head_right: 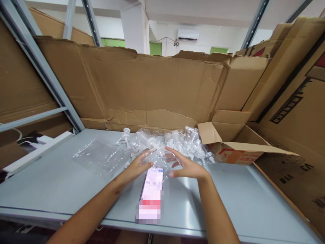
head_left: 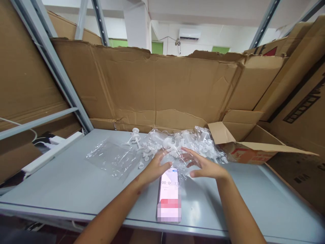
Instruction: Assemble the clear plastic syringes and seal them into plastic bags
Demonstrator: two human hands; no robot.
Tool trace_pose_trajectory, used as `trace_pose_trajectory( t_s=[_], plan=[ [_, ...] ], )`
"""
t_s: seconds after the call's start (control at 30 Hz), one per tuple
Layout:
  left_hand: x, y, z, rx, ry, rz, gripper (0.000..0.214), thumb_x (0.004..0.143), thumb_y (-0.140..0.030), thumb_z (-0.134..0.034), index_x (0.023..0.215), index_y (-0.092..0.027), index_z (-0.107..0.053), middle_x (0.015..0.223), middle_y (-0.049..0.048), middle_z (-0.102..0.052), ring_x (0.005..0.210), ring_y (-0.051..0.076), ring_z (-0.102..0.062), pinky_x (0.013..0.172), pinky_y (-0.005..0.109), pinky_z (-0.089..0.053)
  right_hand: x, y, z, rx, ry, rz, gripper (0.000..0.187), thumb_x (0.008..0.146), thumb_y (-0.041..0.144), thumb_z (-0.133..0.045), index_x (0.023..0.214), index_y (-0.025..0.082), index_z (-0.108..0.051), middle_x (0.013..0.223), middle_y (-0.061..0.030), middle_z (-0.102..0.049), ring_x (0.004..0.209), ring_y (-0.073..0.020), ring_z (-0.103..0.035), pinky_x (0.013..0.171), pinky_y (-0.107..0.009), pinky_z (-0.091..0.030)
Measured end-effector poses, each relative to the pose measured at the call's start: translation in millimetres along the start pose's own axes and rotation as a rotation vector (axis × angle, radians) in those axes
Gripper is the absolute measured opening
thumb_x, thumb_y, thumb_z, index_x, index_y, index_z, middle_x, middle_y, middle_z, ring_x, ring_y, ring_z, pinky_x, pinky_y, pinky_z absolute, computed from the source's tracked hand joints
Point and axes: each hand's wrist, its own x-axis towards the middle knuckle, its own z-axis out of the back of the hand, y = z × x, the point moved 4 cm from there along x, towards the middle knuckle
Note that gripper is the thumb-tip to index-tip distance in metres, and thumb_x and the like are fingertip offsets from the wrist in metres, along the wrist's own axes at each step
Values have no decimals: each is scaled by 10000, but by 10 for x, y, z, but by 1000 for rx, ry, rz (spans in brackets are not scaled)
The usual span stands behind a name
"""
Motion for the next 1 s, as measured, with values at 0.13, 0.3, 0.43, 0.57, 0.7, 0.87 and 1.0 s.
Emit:
trace_pose_trajectory(
  t_s=[0.13,0.3,0.43,0.57,0.7,0.87,1.0],
  plan=[
    [-16,7,0,218,6,-58,418,691,-230,-620,1106,-252,-579,1280,67,-446,1285,281,-225,1071,432,-69,-42,-35,112,287,40,-70,670,787,612,-329,1341,238,-272,1184,-140,-541,960,-205,-594,742,-345,-498],
    [-65,102,-30,351,8,-87,431,681,-263,-626,1108,-240,-575,1349,76,-366,1329,295,-51,1069,462,-19,-18,-19,126,281,-66,-93,673,812,628,-142,1251,212,-437,1119,-143,-600,926,-221,-613,733,-388,-503],
    [-106,122,-103,479,73,-161,425,725,-268,-574,1150,-250,-545,1354,72,-363,1325,299,-59,1063,484,-36,12,-14,98,201,-226,-192,472,824,504,-404,1167,198,-515,1041,-123,-638,862,-209,-624,730,-377,-492],
    [-170,60,-223,580,122,-271,455,736,-237,-553,1188,-257,-510,1348,71,-368,1314,334,-67,1053,516,-46,85,34,-43,43,-233,-210,334,752,404,-563,1004,187,-587,831,-44,-649,697,-161,-593,618,-296,-477],
    [-202,-45,-310,809,174,-389,532,726,-154,-523,1245,-231,-441,1367,82,-327,1313,329,-74,1054,533,-57,107,50,-104,-56,-247,-277,204,721,377,-588,717,173,-570,631,23,-536,543,-103,-464,505,-230,-383],
    [-174,-57,-242,840,299,-252,548,777,-149,-447,1304,-267,-348,1443,37,-178,1325,291,-64,1055,491,-172,77,67,-47,18,-329,-318,206,685,372,-615,677,176,-550,607,25,-510,552,-107,-454,512,-227,-359],
    [-147,-13,-195,403,358,-46,514,827,-268,-448,1321,-281,-310,1420,43,-261,1297,258,-227,1051,452,-211,63,68,-21,184,-331,-323,212,696,383,-602,745,180,-565,611,19,-531,547,-113,-475,490,-223,-346]
  ],
)
